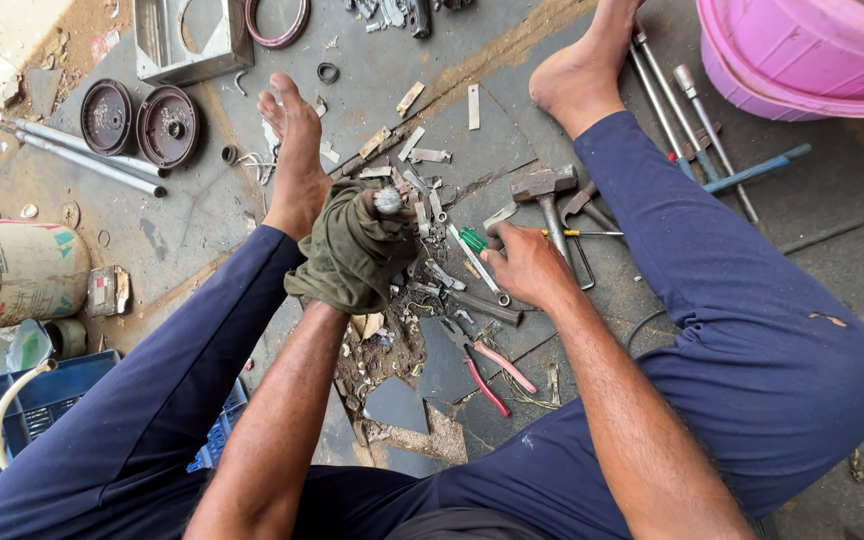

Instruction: The person sits on the floor and uses a hammer to repeatedly strike a metal part wrapped in a cloth. They adjust the part's position and continue hammering to shape or separate components.

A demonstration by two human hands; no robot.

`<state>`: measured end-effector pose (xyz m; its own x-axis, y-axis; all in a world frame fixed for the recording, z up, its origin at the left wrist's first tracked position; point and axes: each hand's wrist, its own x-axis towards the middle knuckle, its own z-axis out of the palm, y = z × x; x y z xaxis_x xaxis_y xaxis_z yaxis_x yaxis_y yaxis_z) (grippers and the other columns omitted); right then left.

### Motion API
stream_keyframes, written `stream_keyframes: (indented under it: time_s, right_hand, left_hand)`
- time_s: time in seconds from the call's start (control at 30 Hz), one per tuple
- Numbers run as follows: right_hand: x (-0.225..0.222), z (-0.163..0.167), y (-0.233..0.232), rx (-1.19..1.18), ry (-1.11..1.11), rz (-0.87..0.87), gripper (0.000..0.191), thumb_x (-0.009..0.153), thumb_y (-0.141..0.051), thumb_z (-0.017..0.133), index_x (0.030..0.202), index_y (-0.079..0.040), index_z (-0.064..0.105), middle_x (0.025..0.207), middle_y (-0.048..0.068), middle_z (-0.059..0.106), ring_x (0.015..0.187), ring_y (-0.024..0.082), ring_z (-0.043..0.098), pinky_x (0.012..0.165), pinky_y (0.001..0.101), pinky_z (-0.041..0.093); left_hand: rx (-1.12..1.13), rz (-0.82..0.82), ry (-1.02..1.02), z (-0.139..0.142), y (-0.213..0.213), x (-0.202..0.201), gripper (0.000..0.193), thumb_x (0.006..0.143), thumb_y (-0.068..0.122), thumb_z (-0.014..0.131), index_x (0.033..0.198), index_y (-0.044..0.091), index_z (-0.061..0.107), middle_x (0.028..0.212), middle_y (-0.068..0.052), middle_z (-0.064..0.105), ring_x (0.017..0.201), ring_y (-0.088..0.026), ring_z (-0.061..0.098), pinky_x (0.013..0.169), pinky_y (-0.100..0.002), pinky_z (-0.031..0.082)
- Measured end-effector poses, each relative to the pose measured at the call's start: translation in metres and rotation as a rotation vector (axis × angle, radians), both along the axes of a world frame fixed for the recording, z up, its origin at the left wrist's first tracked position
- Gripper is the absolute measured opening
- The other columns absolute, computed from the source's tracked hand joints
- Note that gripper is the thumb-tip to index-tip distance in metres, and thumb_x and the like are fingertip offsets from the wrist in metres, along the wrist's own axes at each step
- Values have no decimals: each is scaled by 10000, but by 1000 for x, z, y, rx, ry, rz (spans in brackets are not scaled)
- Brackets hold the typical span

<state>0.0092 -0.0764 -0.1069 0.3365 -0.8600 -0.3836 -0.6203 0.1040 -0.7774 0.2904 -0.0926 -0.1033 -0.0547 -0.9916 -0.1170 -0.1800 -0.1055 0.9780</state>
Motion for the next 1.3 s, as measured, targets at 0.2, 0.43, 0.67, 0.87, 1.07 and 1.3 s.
stream_keyframes:
  time_s: [0.2, 0.43, 0.67, 0.87, 1.07, 1.3]
  right_hand:
    - [43, -28, -12, 122, -239, 84, 658, 912, -195, 696, 1504, -109, 424, 1421, 182, 563, 1296, 310, 575, 1104, 435, 447]
    - [102, -56, -13, -15, -461, 125, 835, 835, -4, 633, 1561, 58, 224, 1537, 309, 407, 1430, 386, 439, 1215, 443, 338]
    - [110, -58, -18, 2, -390, 154, 755, 822, 24, 609, 1528, 24, 342, 1538, 255, 464, 1468, 342, 445, 1265, 418, 325]
    - [105, -61, -28, -43, -434, 176, 846, 856, -27, 705, 1557, -15, 232, 1560, 239, 344, 1414, 357, 379, 1180, 446, 275]
    - [38, -74, -52, -164, -485, -166, 509, 914, 17, 606, 1412, -76, 565, 1331, 105, 692, 1252, 232, 657, 1097, 365, 496]
    - [-11, -80, -60, -156, -392, -494, 365, 955, 11, 573, 1319, 14, 602, 1185, 126, 755, 1117, 205, 724, 986, 319, 559]
  left_hand:
    - [-100, -111, -591, -7, 6, -13, 311, 979, 234, 736, 1249, 105, 651, 1130, -32, 754, 1039, -120, 701, 921, -282, 579]
    - [18, -202, -63, -30, -19, 13, 440, 975, 201, 736, 1366, 88, 569, 1262, -48, 677, 1170, -157, 669, 1048, -307, 562]
    - [22, -355, -344, -30, -43, 50, 472, 970, 206, 704, 1394, 43, 573, 1323, -104, 655, 1215, -222, 629, 1077, -354, 524]
    - [778, 56, 1175, -35, -47, 50, 423, 969, 244, 646, 1282, -32, 580, 1218, -164, 663, 1166, -277, 645, 1066, -462, 534]
    - [521, -87, 633, -37, -47, 39, 240, 1201, 139, 558, 1272, -90, 547, 1120, -161, 648, 998, -237, 681, 888, -374, 605]
    - [674, -2, 832, -38, -59, 46, 248, 1129, 213, 533, 1218, -18, 556, 1081, -155, 657, 1001, -264, 710, 948, -380, 610]
